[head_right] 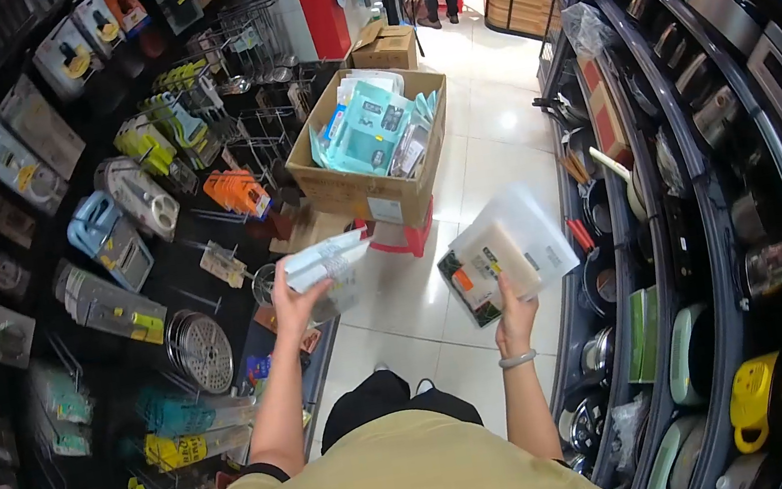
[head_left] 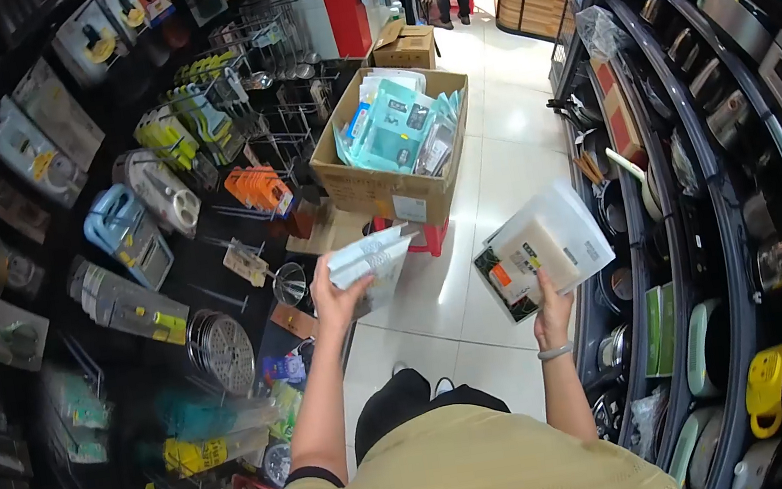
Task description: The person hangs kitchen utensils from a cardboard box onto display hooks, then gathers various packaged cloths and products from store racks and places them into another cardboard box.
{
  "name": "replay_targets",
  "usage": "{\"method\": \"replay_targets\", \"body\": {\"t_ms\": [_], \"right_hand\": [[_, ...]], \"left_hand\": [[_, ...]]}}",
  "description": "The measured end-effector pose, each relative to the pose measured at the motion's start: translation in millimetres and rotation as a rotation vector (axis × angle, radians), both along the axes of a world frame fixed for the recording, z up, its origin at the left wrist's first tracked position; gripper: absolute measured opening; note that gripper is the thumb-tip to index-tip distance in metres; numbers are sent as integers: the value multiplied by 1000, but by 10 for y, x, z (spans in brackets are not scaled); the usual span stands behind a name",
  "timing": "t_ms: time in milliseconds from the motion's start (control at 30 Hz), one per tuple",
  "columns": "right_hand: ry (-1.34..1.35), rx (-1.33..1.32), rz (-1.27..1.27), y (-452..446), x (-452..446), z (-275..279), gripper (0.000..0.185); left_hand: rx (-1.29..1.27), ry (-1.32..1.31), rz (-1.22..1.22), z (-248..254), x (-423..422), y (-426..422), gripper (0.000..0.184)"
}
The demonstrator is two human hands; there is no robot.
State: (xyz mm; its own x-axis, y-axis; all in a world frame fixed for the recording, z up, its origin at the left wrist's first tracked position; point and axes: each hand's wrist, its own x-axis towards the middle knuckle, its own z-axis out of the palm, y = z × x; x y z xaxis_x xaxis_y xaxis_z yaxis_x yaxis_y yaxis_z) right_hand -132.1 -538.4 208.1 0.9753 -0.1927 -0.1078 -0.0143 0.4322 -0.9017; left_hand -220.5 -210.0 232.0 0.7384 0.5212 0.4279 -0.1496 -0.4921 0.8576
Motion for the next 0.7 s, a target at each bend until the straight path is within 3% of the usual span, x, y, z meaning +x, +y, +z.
{"method": "replay_targets", "body": {"t_ms": [200, 267, 433, 700], "right_hand": [[60, 99, 26, 483, 540, -252, 45], [76, 125, 5, 618, 742, -267, 44], [12, 128, -25, 870, 1495, -114, 43], [-60, 130, 16, 1463, 2465, 3, 46]], "left_hand": [[-156, -18, -148, 427, 1357, 389, 58], [-38, -76, -211, 303, 1922, 665, 59], [-251, -96, -390, 342, 3077, 1005, 66], [-336, 154, -621, -295, 4091, 1723, 68]]}}
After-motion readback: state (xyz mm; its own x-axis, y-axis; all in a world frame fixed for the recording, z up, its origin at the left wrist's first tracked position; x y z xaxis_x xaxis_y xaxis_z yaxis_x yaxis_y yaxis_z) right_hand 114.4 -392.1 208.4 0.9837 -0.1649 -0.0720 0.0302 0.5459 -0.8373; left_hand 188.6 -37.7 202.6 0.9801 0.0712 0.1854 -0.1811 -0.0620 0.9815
